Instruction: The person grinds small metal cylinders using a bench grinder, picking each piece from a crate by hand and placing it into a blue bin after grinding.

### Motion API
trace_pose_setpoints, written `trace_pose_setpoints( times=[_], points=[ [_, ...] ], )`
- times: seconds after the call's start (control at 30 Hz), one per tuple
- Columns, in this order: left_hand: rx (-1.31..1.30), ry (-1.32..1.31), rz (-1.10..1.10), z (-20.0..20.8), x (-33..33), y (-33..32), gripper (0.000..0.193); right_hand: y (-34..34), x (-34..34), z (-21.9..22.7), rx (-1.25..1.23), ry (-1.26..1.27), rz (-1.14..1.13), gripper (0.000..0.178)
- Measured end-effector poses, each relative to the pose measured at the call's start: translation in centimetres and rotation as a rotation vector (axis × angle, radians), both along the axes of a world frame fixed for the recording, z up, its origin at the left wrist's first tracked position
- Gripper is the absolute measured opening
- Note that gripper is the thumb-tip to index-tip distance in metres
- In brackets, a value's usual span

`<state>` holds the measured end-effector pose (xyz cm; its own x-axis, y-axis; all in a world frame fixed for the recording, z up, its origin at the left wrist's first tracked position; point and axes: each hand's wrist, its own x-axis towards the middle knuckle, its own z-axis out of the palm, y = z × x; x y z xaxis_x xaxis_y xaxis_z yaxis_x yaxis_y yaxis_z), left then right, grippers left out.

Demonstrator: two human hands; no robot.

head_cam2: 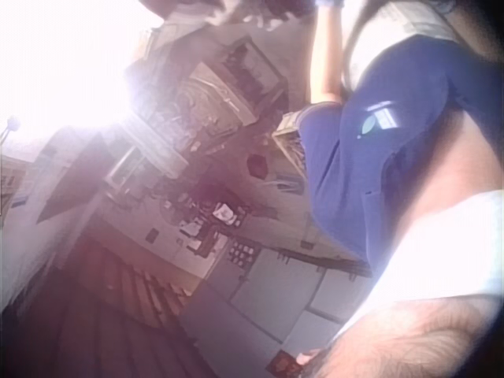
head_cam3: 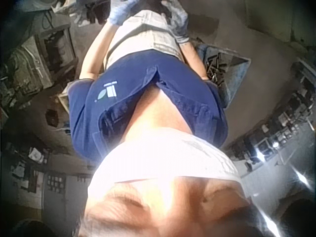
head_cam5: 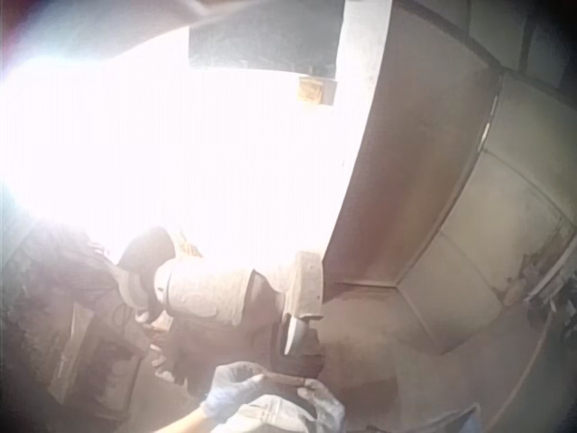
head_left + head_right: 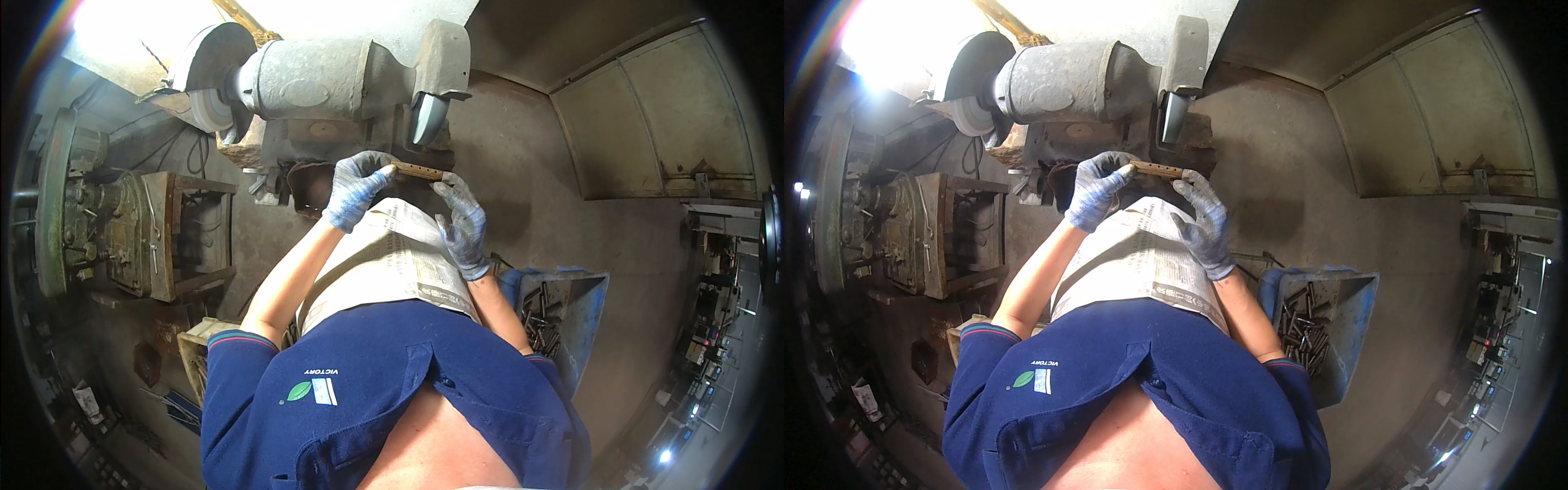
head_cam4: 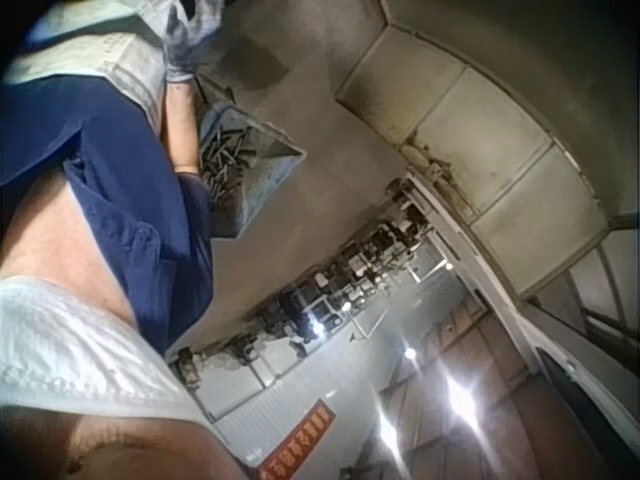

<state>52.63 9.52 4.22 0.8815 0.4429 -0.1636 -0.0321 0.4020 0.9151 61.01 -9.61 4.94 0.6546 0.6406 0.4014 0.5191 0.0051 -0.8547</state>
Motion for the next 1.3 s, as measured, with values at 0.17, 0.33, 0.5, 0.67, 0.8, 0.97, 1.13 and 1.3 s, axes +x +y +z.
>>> trace_pose_setpoints(
  times=[0.17,0.33,0.5,0.67,0.8,0.97,1.13,1.3],
  points=[
    [0.011,0.022,0.015,-2.9,1.1,0.1,0.013,0.2,1.8,-2.2,-0.121,-0.179,-0.044,0.03],
    [-0.09,0.062,0.044,-5.2,3.0,0.5,0.011,1.1,3.6,-4.5,-0.11,-0.196,-0.045,0.028],
    [0.015,0.1,0.155,-7.4,5.9,-0.4,0.007,1.3,5.9,-6.4,-0.085,-0.045,-0.07,0.023],
    [-0.114,0.138,0.147,-7.4,7.1,-0.6,0.006,1.6,6.4,-7.4,0.023,0.312,-0.082,0.019],
    [-0.108,0.267,0.161,-5.0,6.1,0.4,0.007,3.2,5.7,-8.5,0.064,0.322,-0.084,0.017],
    [-0.127,0.198,0.212,-7.1,5.4,1.9,0.008,4.9,5.0,-8.2,0.098,0.424,-0.044,0.017],
    [0.013,0.23,0.18,-7.1,7.1,0.0,0.009,2.1,7.0,-10.4,0.006,0.405,-0.075,0.02],
    [-0.105,0.254,0.196,-8.0,8.0,-0.4,0.009,1.9,7.2,-9.6,0.033,0.506,-0.098,0.019]
  ],
)
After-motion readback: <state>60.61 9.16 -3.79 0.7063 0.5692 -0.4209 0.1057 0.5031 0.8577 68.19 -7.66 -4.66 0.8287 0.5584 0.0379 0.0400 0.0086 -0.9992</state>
